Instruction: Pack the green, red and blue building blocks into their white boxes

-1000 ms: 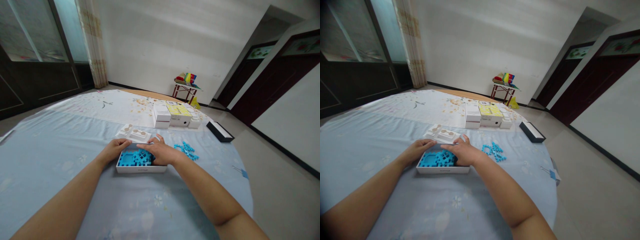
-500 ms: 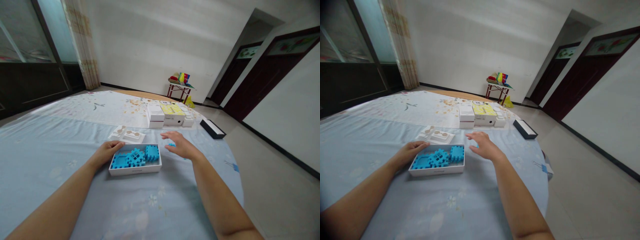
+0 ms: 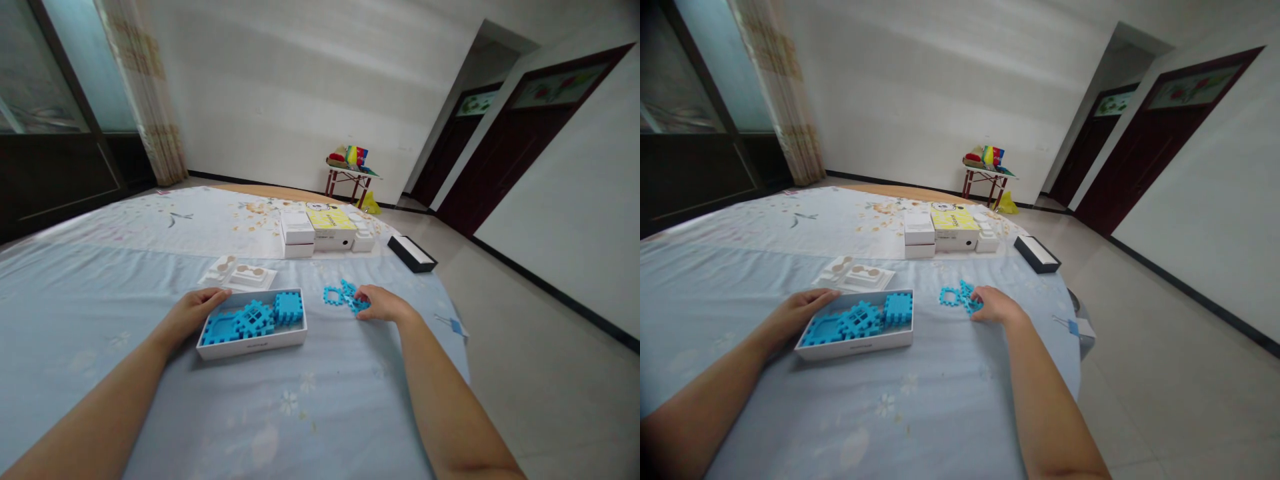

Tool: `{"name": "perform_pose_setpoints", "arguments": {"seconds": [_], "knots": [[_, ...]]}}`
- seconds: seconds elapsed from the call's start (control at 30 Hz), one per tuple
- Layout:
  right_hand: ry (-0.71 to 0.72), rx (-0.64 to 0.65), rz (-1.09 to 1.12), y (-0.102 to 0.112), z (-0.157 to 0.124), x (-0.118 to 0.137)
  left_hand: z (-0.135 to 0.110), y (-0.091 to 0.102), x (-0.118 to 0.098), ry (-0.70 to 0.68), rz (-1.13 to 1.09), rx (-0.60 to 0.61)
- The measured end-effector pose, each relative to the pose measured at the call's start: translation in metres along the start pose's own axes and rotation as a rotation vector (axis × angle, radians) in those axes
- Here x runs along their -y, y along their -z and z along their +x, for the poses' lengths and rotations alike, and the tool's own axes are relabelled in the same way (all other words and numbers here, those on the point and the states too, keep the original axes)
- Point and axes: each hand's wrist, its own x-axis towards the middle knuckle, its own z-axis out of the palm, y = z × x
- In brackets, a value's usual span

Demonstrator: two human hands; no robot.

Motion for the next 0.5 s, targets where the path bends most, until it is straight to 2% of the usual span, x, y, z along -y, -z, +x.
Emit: {"name": "perform_pose_setpoints", "arguments": {"seconds": [0.23,0.3,0.43,0.5], "knots": [[0.027,-0.117,0.141,-0.002,0.005,0.003,0.001,0.001,0.004,0.029,-0.01,0.005],[0.041,-0.184,0.16,-0.003,0.008,0.005,0.001,0.001,0.002,0.024,-0.002,-0.003],[-0.04,-0.405,0.128,-0.009,0.015,0.001,0.001,0.002,0.002,0.02,0.025,-0.015],[-0.084,-0.417,0.114,-0.014,0.019,-0.004,0.001,0.002,0.003,0.008,0.027,-0.016]]}}
